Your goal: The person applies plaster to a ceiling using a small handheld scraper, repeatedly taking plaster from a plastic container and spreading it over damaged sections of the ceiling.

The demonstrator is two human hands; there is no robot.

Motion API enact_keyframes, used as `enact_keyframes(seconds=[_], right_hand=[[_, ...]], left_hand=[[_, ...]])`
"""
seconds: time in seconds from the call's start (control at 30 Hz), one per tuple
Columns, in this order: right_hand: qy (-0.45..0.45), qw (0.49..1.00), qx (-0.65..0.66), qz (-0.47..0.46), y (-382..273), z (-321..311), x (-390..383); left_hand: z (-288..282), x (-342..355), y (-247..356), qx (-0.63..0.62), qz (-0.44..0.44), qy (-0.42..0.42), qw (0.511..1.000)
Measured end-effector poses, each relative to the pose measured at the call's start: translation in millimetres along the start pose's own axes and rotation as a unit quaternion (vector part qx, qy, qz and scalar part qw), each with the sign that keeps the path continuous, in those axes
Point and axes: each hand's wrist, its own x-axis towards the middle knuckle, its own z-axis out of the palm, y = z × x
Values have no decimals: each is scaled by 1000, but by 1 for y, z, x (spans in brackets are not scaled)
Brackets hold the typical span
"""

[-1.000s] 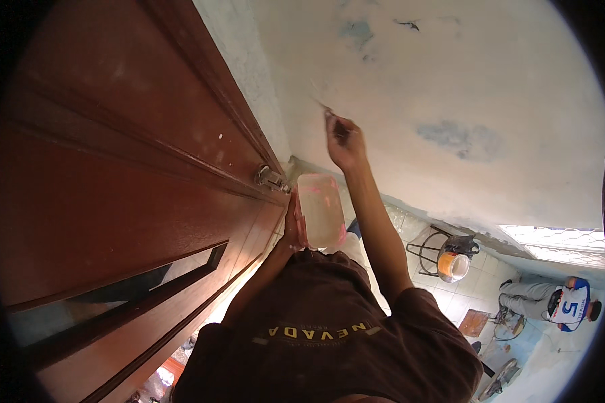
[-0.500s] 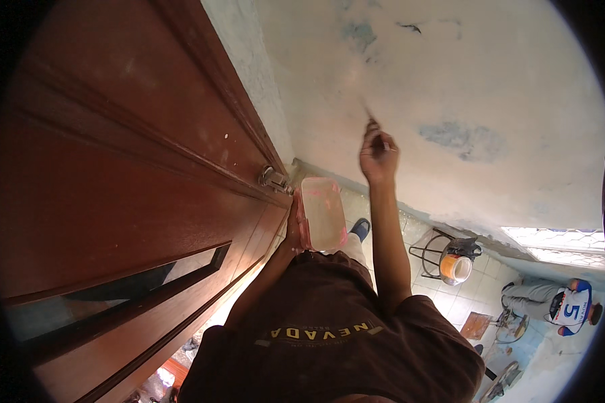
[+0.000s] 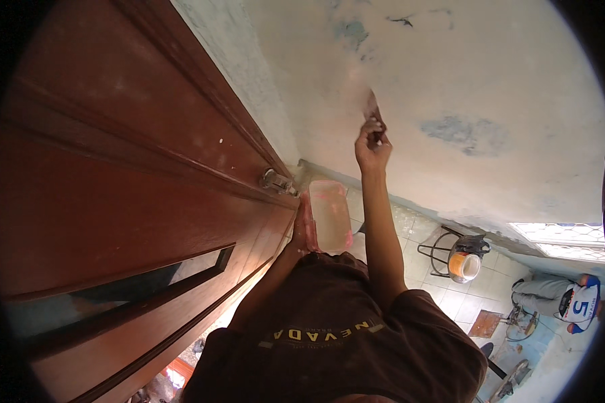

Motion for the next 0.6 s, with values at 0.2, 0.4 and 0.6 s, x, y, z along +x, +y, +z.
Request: enact_keyframes(seconds=[0.2,0.4,0.6], right_hand=[[111,979,-162,48,-9,-43,33],[79,993,-3,86,-24,12,53],[-13,994,-108,25,-24,13,-28]], left_hand=[[5,7,-2,21,-6,5,1000],[1,14,-5,35,25,13,999],[-5,9,-6,40,18,24,999]])
